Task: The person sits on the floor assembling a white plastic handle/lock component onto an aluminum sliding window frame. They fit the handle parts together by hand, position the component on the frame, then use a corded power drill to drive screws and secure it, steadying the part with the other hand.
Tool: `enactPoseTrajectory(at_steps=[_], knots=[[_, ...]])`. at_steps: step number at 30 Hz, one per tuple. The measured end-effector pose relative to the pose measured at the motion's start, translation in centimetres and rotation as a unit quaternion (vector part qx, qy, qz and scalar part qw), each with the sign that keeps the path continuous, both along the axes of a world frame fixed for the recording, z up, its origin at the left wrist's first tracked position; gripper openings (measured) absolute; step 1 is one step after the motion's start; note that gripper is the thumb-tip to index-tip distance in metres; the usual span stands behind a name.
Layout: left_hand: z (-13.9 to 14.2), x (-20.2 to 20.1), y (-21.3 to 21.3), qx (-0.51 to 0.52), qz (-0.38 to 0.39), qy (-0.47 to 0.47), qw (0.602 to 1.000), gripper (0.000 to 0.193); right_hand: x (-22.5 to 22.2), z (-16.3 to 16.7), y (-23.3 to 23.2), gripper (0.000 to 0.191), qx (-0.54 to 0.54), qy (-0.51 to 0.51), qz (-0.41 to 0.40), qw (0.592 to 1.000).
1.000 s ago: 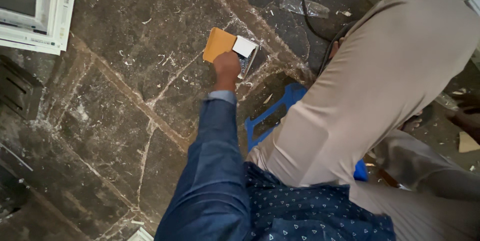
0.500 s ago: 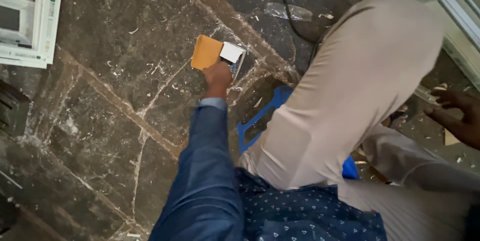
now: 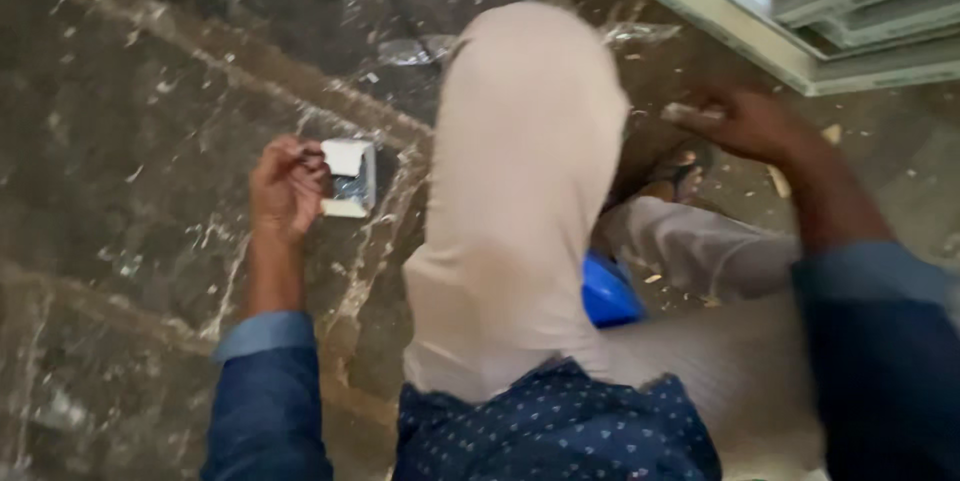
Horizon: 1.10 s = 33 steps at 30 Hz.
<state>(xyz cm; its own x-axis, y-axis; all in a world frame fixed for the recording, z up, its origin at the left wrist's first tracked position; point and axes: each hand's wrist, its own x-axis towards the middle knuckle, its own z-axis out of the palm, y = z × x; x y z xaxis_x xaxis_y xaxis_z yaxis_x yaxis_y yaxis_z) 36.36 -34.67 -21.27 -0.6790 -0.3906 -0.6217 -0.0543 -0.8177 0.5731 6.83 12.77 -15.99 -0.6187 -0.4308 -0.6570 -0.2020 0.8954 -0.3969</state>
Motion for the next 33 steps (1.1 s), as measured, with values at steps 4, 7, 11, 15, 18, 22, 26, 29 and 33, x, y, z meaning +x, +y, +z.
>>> enactPoseTrajectory(at_steps=[4, 7, 11, 15, 18, 22, 26, 29, 33], knots=[[2.0, -5.1, 1.5, 0.026, 0.004, 0.096, 0.995, 0.004, 0.2, -4.2, -3.4, 0.056, -0.126, 0.060, 0.005, 0.990], [1.2, -6.6, 2.6, -0.014, -0.009, 0.055, 0.998, 0.004, 1.6, -7.5, -4.7, 0.050, -0.050, 0.042, -0.033, 0.997], [-2.5, -4.7, 4.2, -0.043, -0.030, -0.007, 0.999, 0.008, 3.2, -11.4, -4.1, 0.065, -0.100, 0.076, -0.023, 0.992], [-6.0, -2.4, 6.4, -0.037, -0.066, -0.017, 0.997, 0.010, 1.6, -15.3, -4.0, 0.071, -0.119, 0.092, -0.059, 0.987], [-5.9, 0.6, 8.2, -0.146, -0.148, -0.274, 0.939, 0.040, -0.2, -17.6, -4.8, 0.083, -0.123, 0.066, -0.103, 0.985], [-1.3, 5.9, 9.2, -0.193, -0.454, -0.411, 0.767, 0.045, -1.6, -19.0, -5.6, 0.094, -0.206, 0.017, -0.094, 0.974], [-1.3, 7.9, 9.6, -0.177, -0.356, -0.344, 0.851, 0.041, -2.7, -20.8, -5.6, 0.071, -0.219, -0.040, -0.159, 0.962], [-2.7, 7.8, 9.6, -0.184, -0.346, -0.352, 0.850, 0.036, -2.8, -22.6, -4.9, 0.048, -0.103, -0.043, -0.135, 0.985], [-3.6, 6.8, 9.6, -0.194, -0.335, -0.334, 0.859, 0.031, -1.6, -22.2, -3.4, 0.034, 0.028, 0.085, 0.015, 0.996]])
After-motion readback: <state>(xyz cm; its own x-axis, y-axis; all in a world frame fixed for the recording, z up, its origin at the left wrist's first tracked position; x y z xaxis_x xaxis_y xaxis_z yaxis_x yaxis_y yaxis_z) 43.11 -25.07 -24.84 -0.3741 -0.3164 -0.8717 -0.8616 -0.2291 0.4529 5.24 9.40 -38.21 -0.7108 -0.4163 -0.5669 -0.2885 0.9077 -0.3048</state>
